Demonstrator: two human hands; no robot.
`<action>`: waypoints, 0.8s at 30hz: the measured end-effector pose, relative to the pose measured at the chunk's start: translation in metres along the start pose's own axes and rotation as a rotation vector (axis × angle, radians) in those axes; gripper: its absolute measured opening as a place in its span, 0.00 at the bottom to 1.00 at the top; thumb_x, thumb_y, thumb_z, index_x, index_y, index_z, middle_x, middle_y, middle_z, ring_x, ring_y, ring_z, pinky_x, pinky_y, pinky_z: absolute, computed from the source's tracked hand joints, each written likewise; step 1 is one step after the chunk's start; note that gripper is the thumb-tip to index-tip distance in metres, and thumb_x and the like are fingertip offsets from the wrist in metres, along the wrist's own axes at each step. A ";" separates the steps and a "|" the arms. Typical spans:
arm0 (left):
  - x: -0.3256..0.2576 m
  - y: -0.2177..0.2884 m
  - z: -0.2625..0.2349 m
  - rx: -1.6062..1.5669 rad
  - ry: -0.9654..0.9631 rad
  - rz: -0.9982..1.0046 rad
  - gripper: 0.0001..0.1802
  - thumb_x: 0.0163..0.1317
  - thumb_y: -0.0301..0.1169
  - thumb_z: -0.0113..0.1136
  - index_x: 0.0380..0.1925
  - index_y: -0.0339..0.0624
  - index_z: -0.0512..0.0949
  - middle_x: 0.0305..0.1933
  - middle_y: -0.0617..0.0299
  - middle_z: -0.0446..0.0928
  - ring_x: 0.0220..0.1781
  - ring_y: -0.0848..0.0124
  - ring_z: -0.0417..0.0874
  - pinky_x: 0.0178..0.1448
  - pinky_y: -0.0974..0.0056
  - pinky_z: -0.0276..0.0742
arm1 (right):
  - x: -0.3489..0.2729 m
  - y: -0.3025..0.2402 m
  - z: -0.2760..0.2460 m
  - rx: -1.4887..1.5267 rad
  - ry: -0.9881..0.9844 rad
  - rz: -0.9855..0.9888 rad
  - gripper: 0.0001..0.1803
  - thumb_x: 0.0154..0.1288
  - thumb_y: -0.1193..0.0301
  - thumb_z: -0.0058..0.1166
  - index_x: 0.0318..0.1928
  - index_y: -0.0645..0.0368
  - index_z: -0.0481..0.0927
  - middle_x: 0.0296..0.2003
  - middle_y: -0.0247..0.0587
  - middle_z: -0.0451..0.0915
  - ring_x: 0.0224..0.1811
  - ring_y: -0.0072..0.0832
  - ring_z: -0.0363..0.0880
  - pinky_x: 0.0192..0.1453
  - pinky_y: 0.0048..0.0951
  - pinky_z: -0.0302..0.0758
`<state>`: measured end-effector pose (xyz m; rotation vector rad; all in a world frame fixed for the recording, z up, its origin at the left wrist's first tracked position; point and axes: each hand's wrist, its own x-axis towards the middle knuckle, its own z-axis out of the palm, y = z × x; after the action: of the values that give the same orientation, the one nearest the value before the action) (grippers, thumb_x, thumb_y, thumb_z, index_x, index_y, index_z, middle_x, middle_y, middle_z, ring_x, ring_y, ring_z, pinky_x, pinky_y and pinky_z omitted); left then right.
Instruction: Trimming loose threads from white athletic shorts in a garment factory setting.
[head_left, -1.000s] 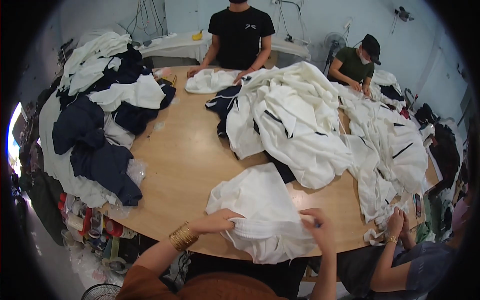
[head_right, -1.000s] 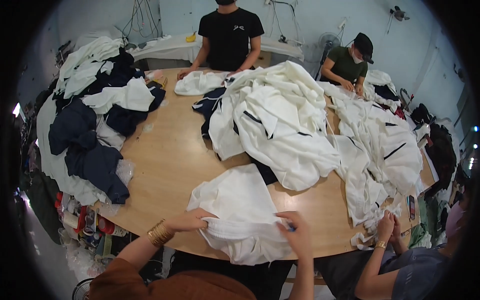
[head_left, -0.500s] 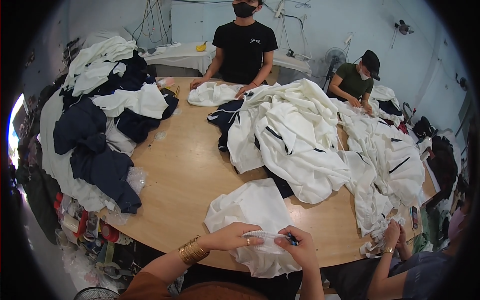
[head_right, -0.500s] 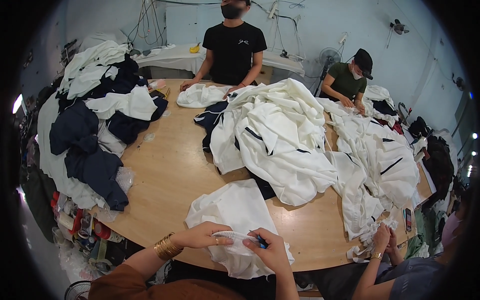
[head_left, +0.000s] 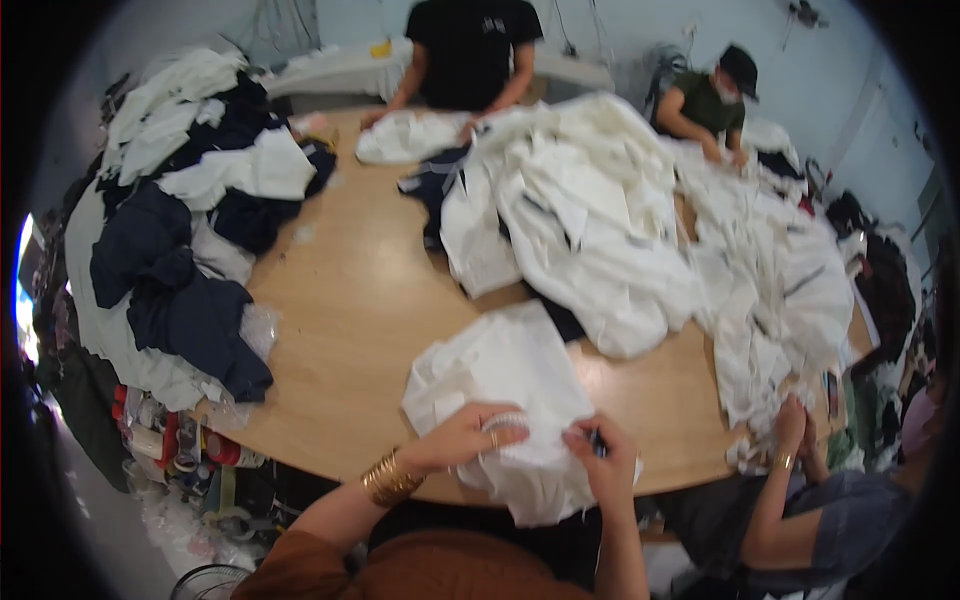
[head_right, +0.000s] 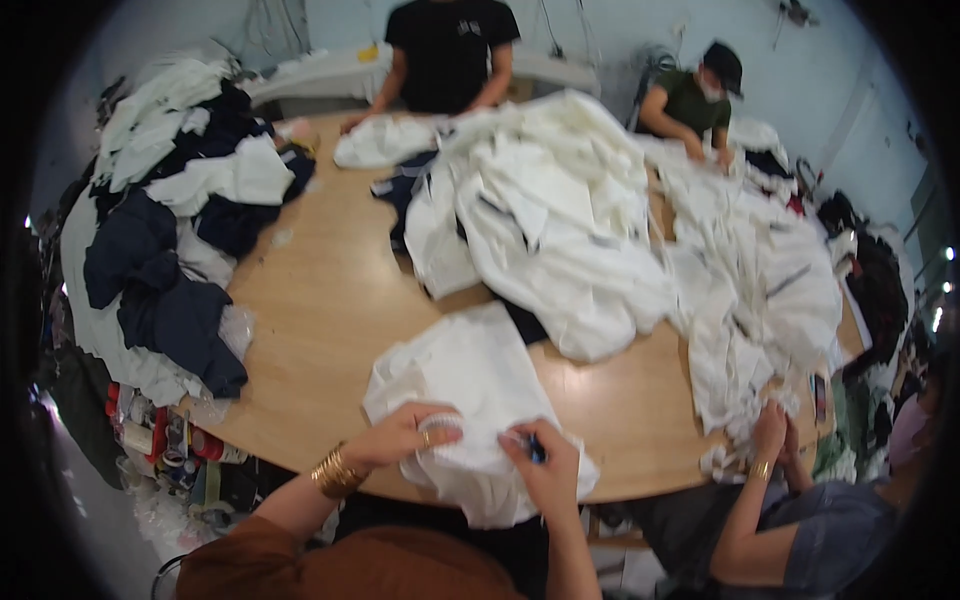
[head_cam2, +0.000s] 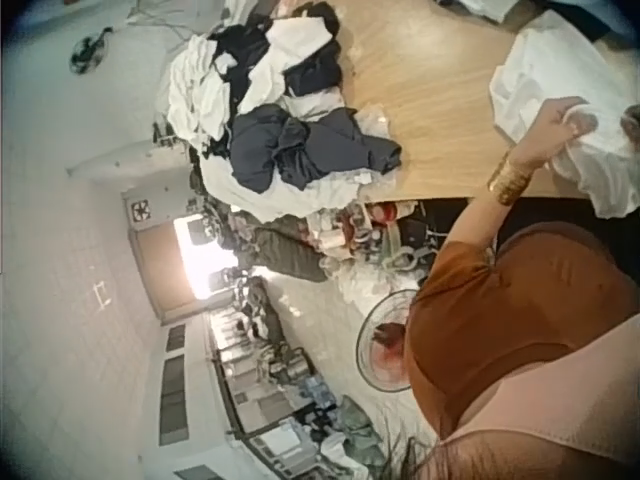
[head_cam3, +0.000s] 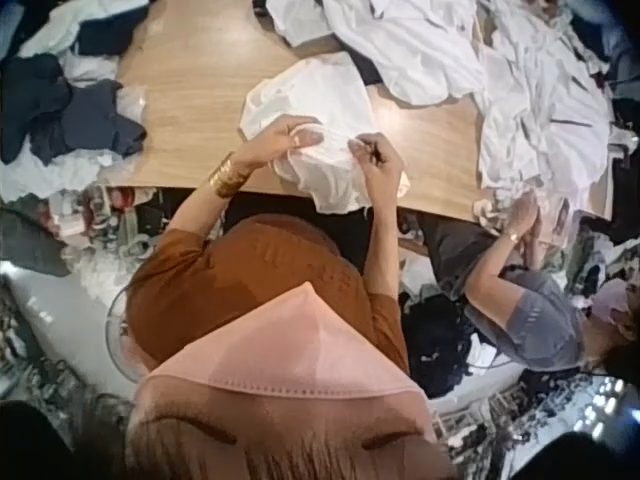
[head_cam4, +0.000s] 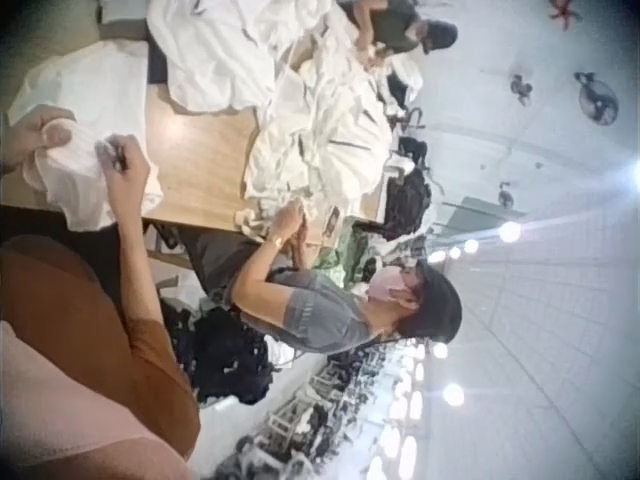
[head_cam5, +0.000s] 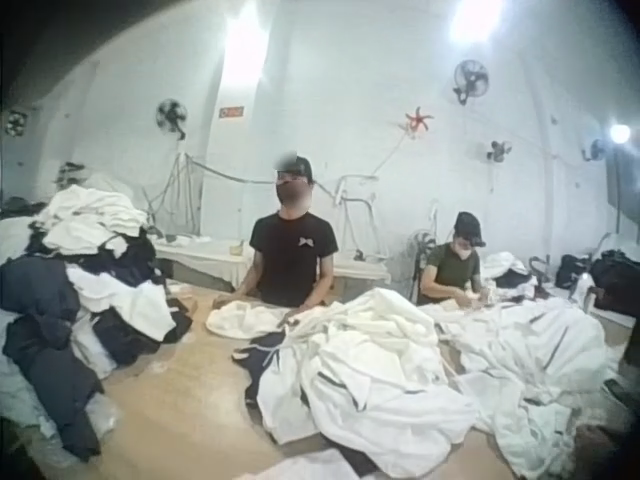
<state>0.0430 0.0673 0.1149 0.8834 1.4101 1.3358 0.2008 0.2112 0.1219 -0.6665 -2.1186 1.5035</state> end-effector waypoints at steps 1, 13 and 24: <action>-0.002 0.002 0.004 -0.008 0.027 0.000 0.14 0.64 0.35 0.55 0.41 0.34 0.76 0.32 0.72 0.74 0.36 0.84 0.68 0.40 0.76 0.67 | -0.001 -0.002 -0.001 0.025 0.010 0.022 0.06 0.56 0.74 0.60 0.30 0.63 0.76 0.24 0.28 0.73 0.28 0.13 0.65 0.33 0.15 0.63; -0.006 0.004 0.010 -0.270 0.069 -0.062 0.12 0.63 0.33 0.56 0.40 0.35 0.77 0.33 0.70 0.77 0.37 0.83 0.72 0.44 0.75 0.69 | -0.008 0.000 0.003 0.570 0.057 0.204 0.02 0.58 0.76 0.55 0.30 0.62 0.76 0.25 0.26 0.72 0.29 0.13 0.65 0.34 0.16 0.61; -0.002 -0.001 0.025 -0.441 -0.016 0.136 0.11 0.61 0.33 0.56 0.37 0.36 0.78 0.48 0.59 0.71 0.47 0.73 0.72 0.51 0.68 0.68 | -0.023 0.017 0.047 0.514 0.179 0.018 0.06 0.63 0.72 0.52 0.33 0.61 0.71 0.30 0.29 0.66 0.32 0.17 0.62 0.37 0.18 0.61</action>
<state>0.0676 0.0728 0.1157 0.6982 0.9965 1.6564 0.1924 0.1676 0.0897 -0.5977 -1.5066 1.8230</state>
